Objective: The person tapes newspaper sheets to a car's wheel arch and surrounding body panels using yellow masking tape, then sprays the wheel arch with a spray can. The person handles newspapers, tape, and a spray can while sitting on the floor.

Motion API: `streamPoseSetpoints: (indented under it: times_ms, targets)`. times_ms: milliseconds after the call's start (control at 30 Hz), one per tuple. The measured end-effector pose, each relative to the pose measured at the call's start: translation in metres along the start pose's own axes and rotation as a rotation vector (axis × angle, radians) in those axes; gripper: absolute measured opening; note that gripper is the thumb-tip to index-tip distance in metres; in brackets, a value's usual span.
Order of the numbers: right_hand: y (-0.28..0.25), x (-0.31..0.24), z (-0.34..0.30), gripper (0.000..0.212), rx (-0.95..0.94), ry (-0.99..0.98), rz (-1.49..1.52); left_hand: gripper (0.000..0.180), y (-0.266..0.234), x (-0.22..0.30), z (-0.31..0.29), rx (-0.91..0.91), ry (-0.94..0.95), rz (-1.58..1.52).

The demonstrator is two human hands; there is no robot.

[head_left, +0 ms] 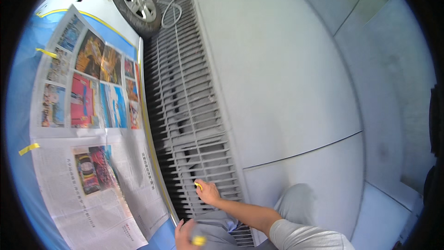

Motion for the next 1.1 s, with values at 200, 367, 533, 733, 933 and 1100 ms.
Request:
streamPoseSetpoints:
  times_ms: [200,367,533,733,933,1100]
  targets:
    - [-0.085,-0.063,-0.083,0.059,-0.252,0.104,-0.305,0.048,0.026,-0.012,-0.021,-0.352,-0.383,0.013]
    - [-0.191,-0.141,-0.197,0.038,-0.293,0.124,-0.444,0.062,0.073,0.002,-0.078,-0.694,-0.160,0.149]
    - [-0.343,-0.227,-0.303,0.037,-0.244,0.249,-0.528,0.068,0.116,0.065,-0.113,-1.023,-0.077,0.235]
    - [-0.461,-0.344,-0.349,0.039,-0.086,0.320,-0.485,0.053,0.057,0.262,-0.042,-0.762,-0.527,-0.932]
    - [-0.457,-0.449,-0.279,0.035,0.049,0.135,-0.290,0.054,-0.021,0.338,0.013,-0.923,-0.643,-1.241]
    - [-0.448,-0.489,-0.177,0.038,-0.088,0.049,-0.324,0.045,-0.067,0.308,0.103,-0.658,-0.647,-1.426]
Point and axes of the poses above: each hand's wrist, its own z-axis towards the middle knuckle, its own y-axis out of the palm, x = y × z, the point moved 10 cm from there along z, towards the middle knuckle, and after that the axes turned 4 degrees about -z, right-handed, at the moved point
